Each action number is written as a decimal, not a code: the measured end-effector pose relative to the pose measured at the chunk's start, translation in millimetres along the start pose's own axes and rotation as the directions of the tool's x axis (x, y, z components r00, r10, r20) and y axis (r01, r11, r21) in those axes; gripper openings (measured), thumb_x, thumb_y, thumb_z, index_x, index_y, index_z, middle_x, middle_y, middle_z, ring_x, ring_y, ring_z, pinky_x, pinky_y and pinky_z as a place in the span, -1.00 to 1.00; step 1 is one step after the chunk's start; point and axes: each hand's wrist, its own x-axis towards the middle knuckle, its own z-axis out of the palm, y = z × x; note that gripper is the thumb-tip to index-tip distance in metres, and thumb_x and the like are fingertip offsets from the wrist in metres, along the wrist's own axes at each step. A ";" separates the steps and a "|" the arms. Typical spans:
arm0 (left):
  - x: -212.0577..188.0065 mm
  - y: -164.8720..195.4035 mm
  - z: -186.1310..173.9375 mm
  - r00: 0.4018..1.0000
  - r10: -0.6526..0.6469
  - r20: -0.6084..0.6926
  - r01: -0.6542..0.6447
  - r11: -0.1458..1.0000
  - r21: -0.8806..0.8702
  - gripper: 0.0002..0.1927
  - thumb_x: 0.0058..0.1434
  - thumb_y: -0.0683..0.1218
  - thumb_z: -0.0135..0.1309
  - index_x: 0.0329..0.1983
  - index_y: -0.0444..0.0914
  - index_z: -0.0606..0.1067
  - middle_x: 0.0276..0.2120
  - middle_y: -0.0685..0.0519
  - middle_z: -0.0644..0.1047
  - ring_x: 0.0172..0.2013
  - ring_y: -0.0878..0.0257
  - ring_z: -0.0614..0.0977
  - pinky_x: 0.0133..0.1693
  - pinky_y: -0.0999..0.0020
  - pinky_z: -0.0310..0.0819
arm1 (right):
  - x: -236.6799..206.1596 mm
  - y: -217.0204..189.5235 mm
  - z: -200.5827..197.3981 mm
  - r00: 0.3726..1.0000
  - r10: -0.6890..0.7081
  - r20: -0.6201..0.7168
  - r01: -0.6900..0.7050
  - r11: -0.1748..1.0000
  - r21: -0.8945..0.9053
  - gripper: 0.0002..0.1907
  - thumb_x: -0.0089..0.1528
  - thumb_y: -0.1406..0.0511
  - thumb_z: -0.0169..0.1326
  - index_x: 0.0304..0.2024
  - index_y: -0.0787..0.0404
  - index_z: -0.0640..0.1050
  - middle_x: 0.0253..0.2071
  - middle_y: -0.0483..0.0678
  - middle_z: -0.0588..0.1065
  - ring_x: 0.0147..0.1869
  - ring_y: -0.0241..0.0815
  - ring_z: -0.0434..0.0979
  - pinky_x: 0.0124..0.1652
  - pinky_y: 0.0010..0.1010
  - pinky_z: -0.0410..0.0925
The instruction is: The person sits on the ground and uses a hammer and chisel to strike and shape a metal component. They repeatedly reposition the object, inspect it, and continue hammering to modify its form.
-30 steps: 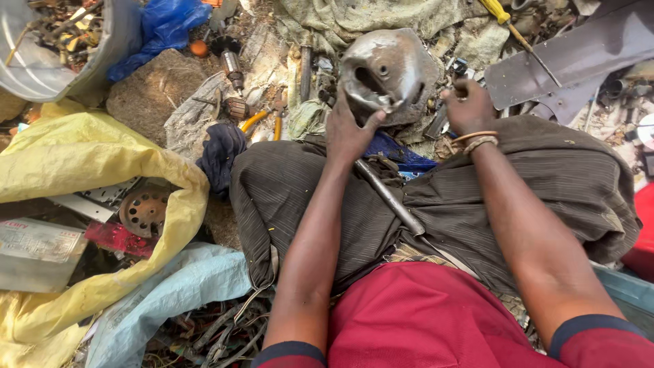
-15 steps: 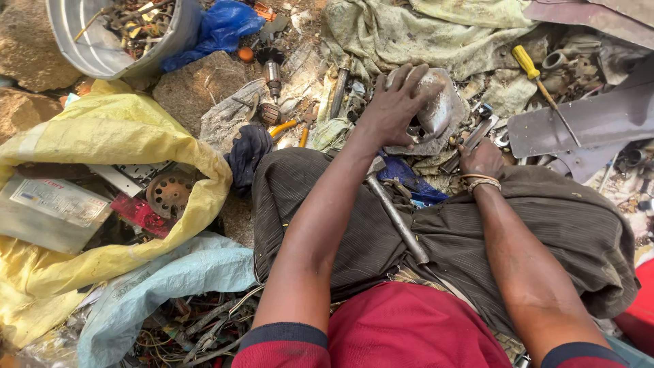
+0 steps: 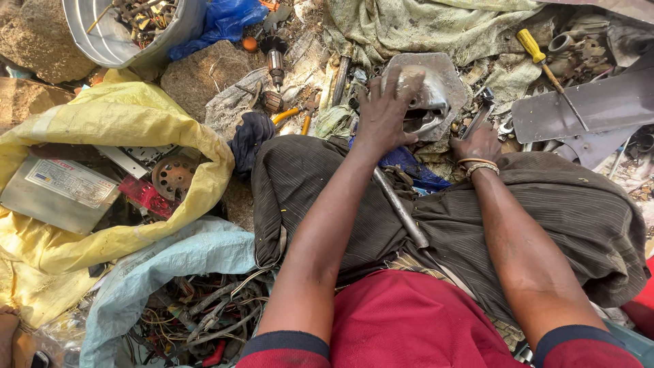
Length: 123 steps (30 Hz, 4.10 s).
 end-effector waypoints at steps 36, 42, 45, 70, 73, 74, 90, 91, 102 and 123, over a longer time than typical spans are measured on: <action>6.9 6.2 -15.6 0.984 0.070 0.166 -0.050 0.991 -0.125 0.71 -0.48 0.37 0.59 0.52 -0.09 -0.34 0.51 -0.25 -0.20 0.46 -0.34 -0.10 0.41 -0.33 -0.15 | -70.4 -1.5 -112.9 0.263 -0.370 -0.891 0.839 0.544 0.022 -0.33 0.62 0.40 0.09 0.52 -0.09 -0.04 0.31 0.19 0.32 0.31 0.20 0.49 0.32 -0.11 0.50; 8.3 12.8 -8.6 0.985 0.034 0.168 -0.009 0.989 -0.146 0.70 -0.46 0.40 0.58 0.51 -0.17 -0.31 0.49 -0.31 -0.18 0.44 -0.40 -0.07 0.37 -0.40 -0.12 | -75.7 -41.8 -122.5 0.147 -0.136 -0.980 0.923 0.375 0.086 -0.34 0.58 0.37 0.00 0.49 -0.13 -0.10 0.19 0.22 0.47 0.17 0.10 0.63 0.11 -0.14 0.56; 4.3 13.3 -9.7 1.000 -0.010 0.027 0.014 0.989 -0.149 0.66 -0.43 0.41 0.56 0.53 -0.20 -0.24 0.48 -0.32 -0.11 0.45 -0.38 0.00 0.39 -0.38 -0.03 | -66.8 -61.9 -83.5 0.130 -0.244 -0.961 0.631 0.768 -0.110 -0.22 0.41 0.29 0.12 0.53 0.11 -0.01 0.24 0.25 0.28 0.23 0.28 0.42 0.16 -0.02 0.42; 72.0 19.7 -8.5 0.951 0.255 -0.177 -0.309 0.831 -0.463 -0.65 0.28 0.13 0.20 0.06 -0.07 0.56 -0.15 0.12 0.69 -0.10 0.27 0.69 0.35 -0.01 0.05 | -46.4 -51.2 -61.5 0.589 -0.290 -0.754 0.793 0.386 0.471 -0.30 0.51 0.16 0.11 0.51 0.02 0.00 0.39 0.25 0.26 0.27 0.02 0.56 0.20 -0.18 0.57; 72.7 18.7 -3.1 0.963 0.237 -0.129 -0.269 0.816 -0.511 -0.75 0.34 0.09 0.17 -0.02 -0.10 0.56 -0.29 0.14 0.70 -0.23 0.27 0.72 0.37 -0.05 0.07 | -78.1 -36.8 -57.8 0.736 -0.255 -0.627 0.659 0.485 0.575 -0.25 0.48 0.09 0.14 0.52 0.14 0.05 0.26 0.19 0.41 0.28 0.10 0.53 0.19 -0.13 0.53; 72.0 18.6 -1.6 0.955 0.242 -0.171 -0.296 0.809 -0.508 -0.74 0.32 0.08 0.18 -0.01 -0.10 0.54 -0.29 0.14 0.69 -0.26 0.28 0.72 0.39 -0.05 0.07 | -90.9 -31.6 -52.4 0.799 -0.212 -0.563 0.573 0.555 0.603 -0.33 0.45 0.08 0.12 0.47 0.18 0.20 0.16 0.16 0.47 0.18 0.08 0.57 0.16 -0.15 0.52; 66.6 19.7 3.2 0.950 0.172 -0.259 -0.288 0.802 -0.523 -0.51 0.15 0.01 0.31 0.16 -0.09 0.53 0.21 -0.07 0.54 0.30 0.06 0.48 0.41 0.14 0.20 | -104.7 -22.8 47.2 0.614 -0.336 0.715 -0.105 0.862 0.495 -0.53 0.13 0.36 0.17 0.06 0.42 0.42 -0.35 0.02 0.58 -0.39 -0.11 0.66 -0.45 -0.32 0.56; 66.3 19.8 3.6 0.969 0.141 -0.201 -0.232 0.798 -0.557 -0.51 0.13 0.00 0.30 0.16 -0.07 0.55 0.25 -0.06 0.52 0.33 0.06 0.44 0.40 0.17 0.25 | -100.1 -26.0 49.8 0.571 -0.325 0.753 -0.253 0.803 0.539 -0.51 0.15 0.35 0.14 0.12 0.36 0.37 -0.33 0.00 0.57 -0.40 -0.14 0.65 -0.47 -0.36 0.53; 67.1 14.6 3.9 0.953 0.194 -0.234 -0.292 0.797 -0.529 -0.50 0.06 -0.01 0.39 0.11 -0.05 0.58 0.22 0.01 0.54 0.28 -0.03 0.48 0.31 0.15 0.33 | -166.8 36.1 21.0 0.642 -0.455 0.617 -0.431 0.451 0.782 -0.14 0.18 0.33 0.18 0.49 0.15 0.14 -0.39 -0.12 0.45 -0.54 -0.41 0.46 -0.59 -0.58 0.44; 69.2 19.4 2.5 0.950 0.177 -0.258 -0.292 0.795 -0.531 -0.60 0.18 -0.01 0.25 0.11 -0.01 0.53 0.28 0.00 0.49 0.31 0.03 0.45 0.39 0.16 0.25 | -202.4 83.8 -196.9 0.730 -0.337 -0.595 0.624 -0.026 0.781 -0.60 0.28 0.35 0.14 0.12 0.33 0.36 -0.45 -0.05 0.42 -0.59 -0.33 0.39 -0.66 -0.48 0.29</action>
